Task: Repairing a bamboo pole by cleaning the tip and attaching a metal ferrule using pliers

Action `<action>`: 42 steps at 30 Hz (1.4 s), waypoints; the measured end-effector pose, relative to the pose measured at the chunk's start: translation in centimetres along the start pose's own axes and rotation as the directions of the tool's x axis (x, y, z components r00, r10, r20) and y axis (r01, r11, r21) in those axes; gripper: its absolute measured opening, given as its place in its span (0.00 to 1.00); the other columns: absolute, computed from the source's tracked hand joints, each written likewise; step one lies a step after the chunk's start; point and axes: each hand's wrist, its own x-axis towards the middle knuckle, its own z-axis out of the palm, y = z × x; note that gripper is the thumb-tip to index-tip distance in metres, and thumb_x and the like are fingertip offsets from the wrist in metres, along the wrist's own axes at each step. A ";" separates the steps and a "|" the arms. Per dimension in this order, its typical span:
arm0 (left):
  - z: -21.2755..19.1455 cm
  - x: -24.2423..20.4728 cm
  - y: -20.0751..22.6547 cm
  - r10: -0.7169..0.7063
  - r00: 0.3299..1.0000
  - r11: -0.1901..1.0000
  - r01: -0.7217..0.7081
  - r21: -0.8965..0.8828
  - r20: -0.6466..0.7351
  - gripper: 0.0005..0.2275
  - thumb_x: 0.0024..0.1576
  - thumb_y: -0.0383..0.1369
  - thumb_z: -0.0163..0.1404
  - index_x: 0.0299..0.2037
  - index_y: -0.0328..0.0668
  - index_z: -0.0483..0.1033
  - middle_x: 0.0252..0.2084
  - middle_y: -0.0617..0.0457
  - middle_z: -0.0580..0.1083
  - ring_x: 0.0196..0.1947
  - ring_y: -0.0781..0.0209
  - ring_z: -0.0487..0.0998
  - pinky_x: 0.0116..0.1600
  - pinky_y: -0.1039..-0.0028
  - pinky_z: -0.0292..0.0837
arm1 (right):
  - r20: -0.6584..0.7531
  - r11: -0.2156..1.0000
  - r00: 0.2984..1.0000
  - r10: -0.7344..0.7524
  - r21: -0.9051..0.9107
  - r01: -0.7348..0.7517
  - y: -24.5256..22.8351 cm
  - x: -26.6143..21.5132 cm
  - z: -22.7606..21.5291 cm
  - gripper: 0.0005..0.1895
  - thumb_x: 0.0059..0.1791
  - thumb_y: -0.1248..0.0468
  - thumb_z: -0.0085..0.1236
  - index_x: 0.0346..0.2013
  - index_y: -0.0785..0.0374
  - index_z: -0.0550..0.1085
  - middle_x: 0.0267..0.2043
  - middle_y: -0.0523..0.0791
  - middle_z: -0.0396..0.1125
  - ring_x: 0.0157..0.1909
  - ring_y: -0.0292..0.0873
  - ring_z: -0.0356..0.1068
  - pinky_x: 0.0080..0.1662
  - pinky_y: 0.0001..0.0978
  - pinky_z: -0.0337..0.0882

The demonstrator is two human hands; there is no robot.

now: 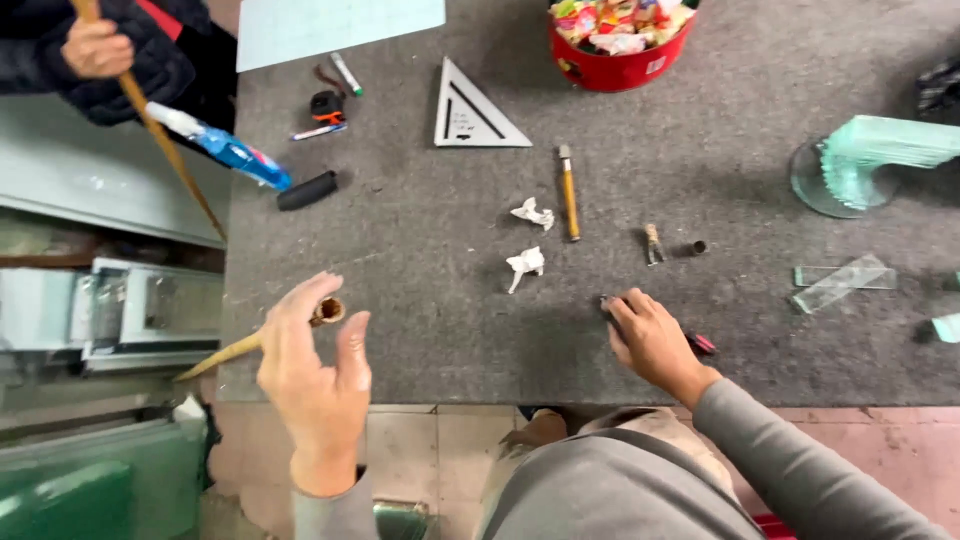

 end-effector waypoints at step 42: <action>13.2 -10.0 11.5 -0.590 0.543 0.239 0.824 -0.513 0.597 0.03 0.62 0.26 0.59 0.43 0.40 0.82 0.31 0.48 0.84 0.28 0.63 0.85 0.39 0.71 0.87 | 0.575 0.229 0.781 0.243 0.749 -0.622 -9.4 5.3 -10.0 0.07 0.56 0.66 0.64 0.48 0.63 0.79 0.32 0.47 0.80 0.30 0.40 0.81 0.39 0.33 0.84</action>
